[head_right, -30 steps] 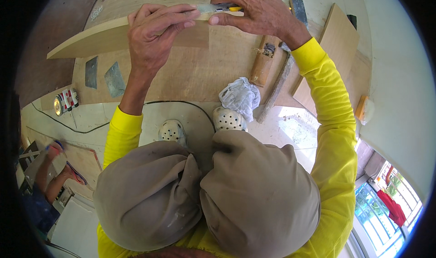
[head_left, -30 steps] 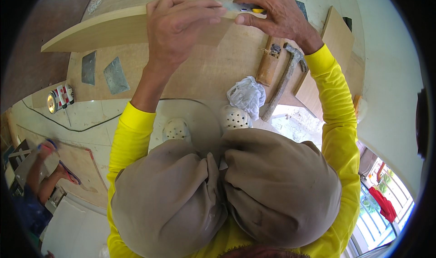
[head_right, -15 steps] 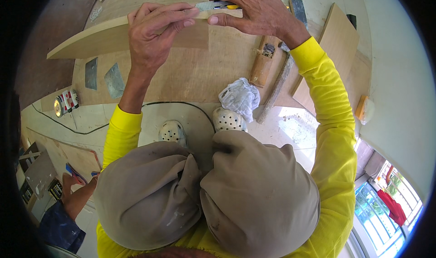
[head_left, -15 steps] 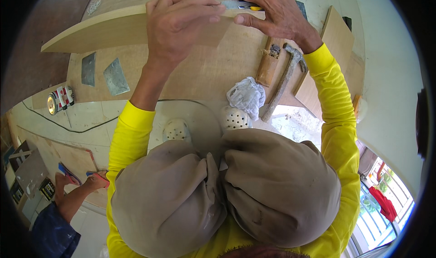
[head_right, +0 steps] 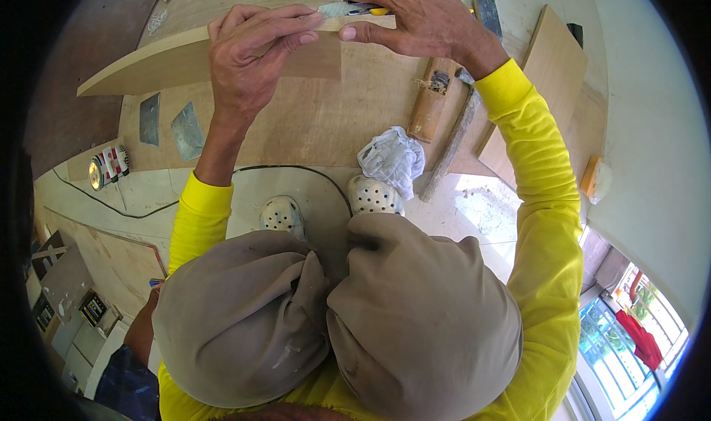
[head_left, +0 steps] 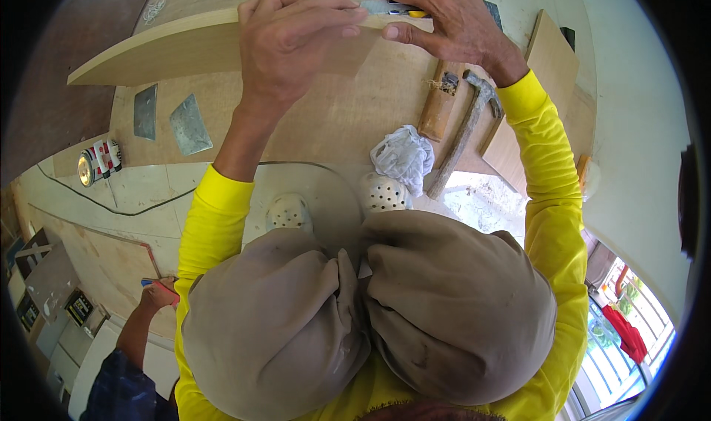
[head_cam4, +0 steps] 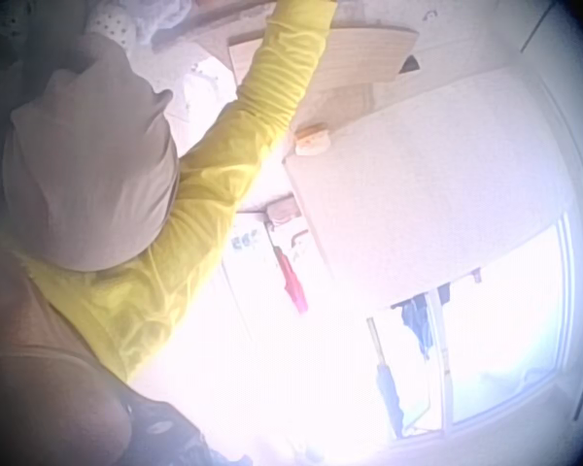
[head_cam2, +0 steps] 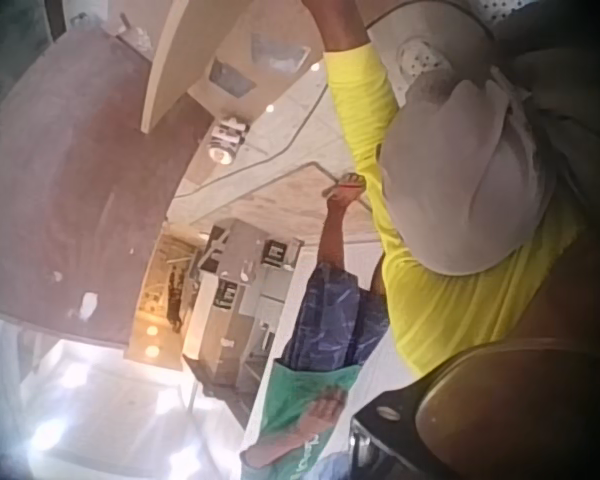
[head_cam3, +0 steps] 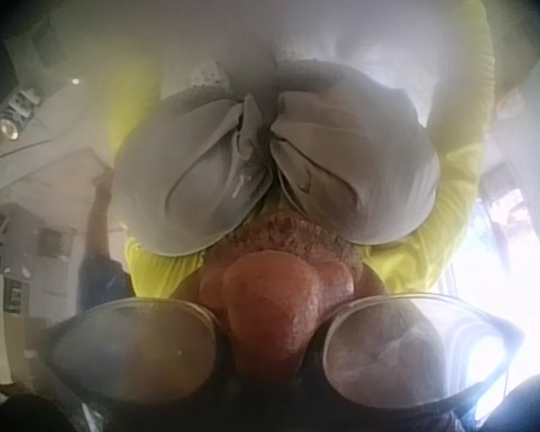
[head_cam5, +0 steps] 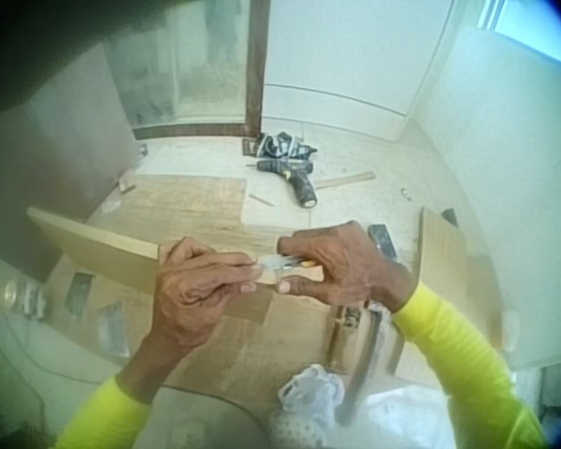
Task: The person wipes a curved wooden panel with a cloth, then uses a utility knife to trim the edge. They wipe the surface again and use a sanding block to smooth the edges of the panel.
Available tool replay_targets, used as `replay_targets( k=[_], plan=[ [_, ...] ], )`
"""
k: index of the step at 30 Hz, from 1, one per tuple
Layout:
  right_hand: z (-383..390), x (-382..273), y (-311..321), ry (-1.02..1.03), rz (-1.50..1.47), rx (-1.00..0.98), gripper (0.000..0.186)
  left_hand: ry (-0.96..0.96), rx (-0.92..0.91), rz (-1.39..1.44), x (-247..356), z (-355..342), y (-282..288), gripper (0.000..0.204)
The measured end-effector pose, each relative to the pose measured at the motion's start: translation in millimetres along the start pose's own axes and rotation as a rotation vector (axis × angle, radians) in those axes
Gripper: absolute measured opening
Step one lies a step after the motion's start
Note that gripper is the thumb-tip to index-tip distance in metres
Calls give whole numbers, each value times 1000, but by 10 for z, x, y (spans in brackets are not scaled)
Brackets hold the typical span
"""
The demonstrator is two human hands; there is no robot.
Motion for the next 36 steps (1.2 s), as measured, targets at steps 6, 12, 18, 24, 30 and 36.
replay_targets(
  k=[6, 12, 18, 24, 30, 36],
  plan=[
    [11, -6, -4, 23, 28, 10, 61, 20, -45, -10, 33, -4, 8, 19],
    [22, -20, -2, 42, 51, 47, 61, 40, -44, -2, 69, -27, -3, 16],
    [20, -1, -19, 34, 53, 34, 61, 30, -49, -27, 85, -51, -3, 16],
    [36, -37, -21, 38, 48, 53, 56, 49, -45, 0, 34, -29, 7, 21],
    [363, 243, -187, -285, -593, 196, 40, 168, -8, -30, 172, -130, 39, 21],
    [791, 230, -252, -449, -568, 253, 33, 338, -97, -218, 200, -213, -101, 34]
  ],
)
Point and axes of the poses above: each hand's wrist, its own z-axis away from the middle knuckle, its own y-axis out of the back of the hand, x = y × z, the point moved 7 cm from there along -z, towards the middle knuckle, and after that the axes turned 15 degrees about z, right-handed, at the moved point
